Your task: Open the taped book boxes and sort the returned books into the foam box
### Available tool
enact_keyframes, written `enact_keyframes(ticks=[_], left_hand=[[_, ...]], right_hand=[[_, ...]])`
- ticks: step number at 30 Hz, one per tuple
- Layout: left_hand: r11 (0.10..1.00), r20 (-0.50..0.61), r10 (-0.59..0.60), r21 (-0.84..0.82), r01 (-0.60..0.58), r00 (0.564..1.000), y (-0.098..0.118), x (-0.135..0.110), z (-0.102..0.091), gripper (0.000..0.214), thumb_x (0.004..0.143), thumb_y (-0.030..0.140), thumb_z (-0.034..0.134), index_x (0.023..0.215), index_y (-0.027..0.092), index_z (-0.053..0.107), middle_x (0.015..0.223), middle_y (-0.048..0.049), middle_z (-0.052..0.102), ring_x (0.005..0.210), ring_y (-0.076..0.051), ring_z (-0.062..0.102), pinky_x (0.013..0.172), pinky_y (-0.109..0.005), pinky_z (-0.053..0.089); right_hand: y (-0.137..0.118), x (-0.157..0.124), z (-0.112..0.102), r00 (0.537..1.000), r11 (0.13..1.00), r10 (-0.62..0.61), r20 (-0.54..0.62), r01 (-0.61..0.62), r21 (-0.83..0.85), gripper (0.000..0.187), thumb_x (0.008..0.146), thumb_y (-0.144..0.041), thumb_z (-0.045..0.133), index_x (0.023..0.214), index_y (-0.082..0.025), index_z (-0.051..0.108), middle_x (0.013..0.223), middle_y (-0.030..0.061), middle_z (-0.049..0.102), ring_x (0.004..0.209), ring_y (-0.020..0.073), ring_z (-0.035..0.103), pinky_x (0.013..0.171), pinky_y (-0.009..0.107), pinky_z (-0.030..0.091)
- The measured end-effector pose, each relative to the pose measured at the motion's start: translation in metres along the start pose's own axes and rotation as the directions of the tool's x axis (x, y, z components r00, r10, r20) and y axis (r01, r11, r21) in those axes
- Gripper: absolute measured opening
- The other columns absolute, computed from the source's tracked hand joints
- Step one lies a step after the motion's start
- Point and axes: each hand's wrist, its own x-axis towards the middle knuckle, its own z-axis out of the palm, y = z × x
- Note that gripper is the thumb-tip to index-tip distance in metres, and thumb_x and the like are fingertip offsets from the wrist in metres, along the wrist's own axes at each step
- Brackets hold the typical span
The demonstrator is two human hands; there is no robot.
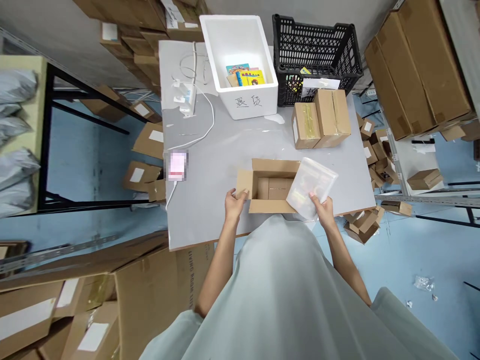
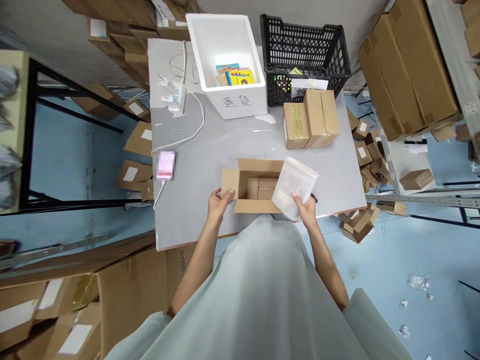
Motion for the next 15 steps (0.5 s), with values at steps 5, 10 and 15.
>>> enact_keyframes(ticks=[5, 10, 15], left_hand=[[0.987, 0.049, -0.001, -0.161, 0.009, 0.999, -0.009, -0.012, -0.001, 0.027, 0.083, 0.038, 0.077, 0.095, 0.018, 0.065, 0.095, -0.0063, 0.075, 0.092, -0.022, 0.077, 0.096, -0.043, 0.069], [0.977, 0.119, -0.053, -0.200, 0.076, 0.991, -0.018, -0.028, -0.005, 0.024, 0.080, 0.034, 0.078, 0.091, 0.019, 0.064, 0.096, -0.0049, 0.075, 0.091, -0.020, 0.075, 0.099, -0.044, 0.068], [0.953, 0.209, -0.046, -0.285, 0.106, 0.977, -0.023, -0.044, -0.007, 0.034, 0.081, 0.037, 0.081, 0.107, 0.020, 0.068, 0.119, -0.0090, 0.078, 0.110, -0.025, 0.077, 0.107, -0.047, 0.066]], right_hand=[[0.007, -0.005, 0.005, 0.997, 0.996, 0.071, 0.034, -0.073, 0.060, 0.067, 0.078, -0.071, 0.087, 0.110, -0.013, 0.082, 0.122, 0.0185, 0.084, 0.117, 0.0378, 0.079, 0.107, 0.053, 0.061], [0.004, -0.007, 0.016, 0.989, 0.989, 0.101, 0.107, -0.112, 0.100, 0.065, 0.074, -0.072, 0.090, 0.106, -0.016, 0.082, 0.113, 0.0152, 0.085, 0.109, 0.0365, 0.080, 0.097, 0.049, 0.066], [-0.001, -0.009, 0.027, 0.978, 0.978, 0.136, 0.157, -0.158, 0.138, 0.065, 0.070, -0.072, 0.092, 0.103, -0.017, 0.082, 0.106, 0.0130, 0.086, 0.103, 0.0353, 0.082, 0.092, 0.048, 0.068]])
